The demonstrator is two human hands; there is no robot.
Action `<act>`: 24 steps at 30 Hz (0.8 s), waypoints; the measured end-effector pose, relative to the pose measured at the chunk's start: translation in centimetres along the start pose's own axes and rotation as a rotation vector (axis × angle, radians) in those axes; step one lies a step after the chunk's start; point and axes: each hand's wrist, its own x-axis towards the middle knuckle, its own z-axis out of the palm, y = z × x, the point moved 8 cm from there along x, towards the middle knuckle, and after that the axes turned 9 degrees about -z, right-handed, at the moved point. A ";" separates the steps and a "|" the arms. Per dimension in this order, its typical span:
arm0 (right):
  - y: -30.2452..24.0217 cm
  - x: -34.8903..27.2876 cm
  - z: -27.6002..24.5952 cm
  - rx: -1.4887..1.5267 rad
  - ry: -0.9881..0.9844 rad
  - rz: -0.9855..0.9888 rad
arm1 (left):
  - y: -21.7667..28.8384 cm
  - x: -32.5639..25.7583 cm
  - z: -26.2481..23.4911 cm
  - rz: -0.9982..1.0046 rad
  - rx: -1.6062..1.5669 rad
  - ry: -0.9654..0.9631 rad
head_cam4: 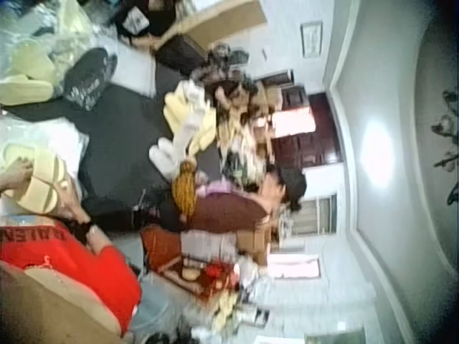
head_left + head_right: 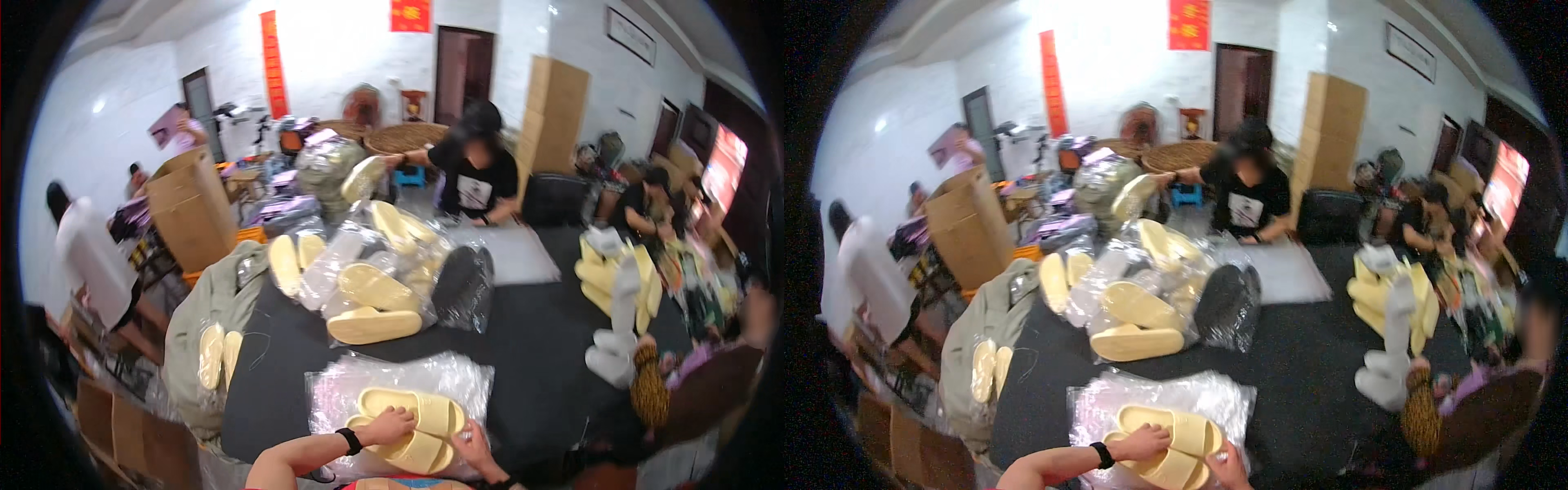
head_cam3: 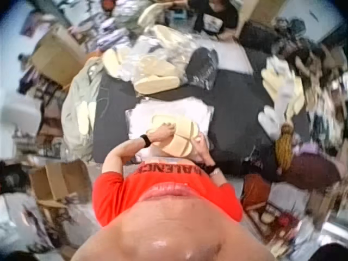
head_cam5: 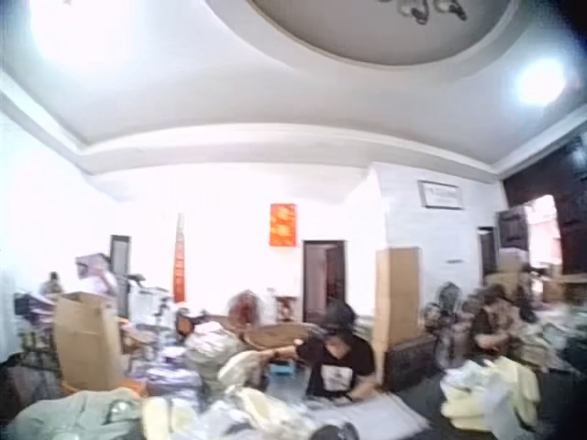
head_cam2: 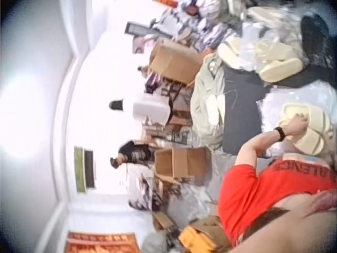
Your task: The person is packing plastic slippers into clear plastic bags and organizing them on a table.
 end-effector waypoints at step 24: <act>-5.0 6.0 -23.8 0.216 0.607 -0.072 | -4.4 -6.3 3.3 -0.443 -0.243 0.184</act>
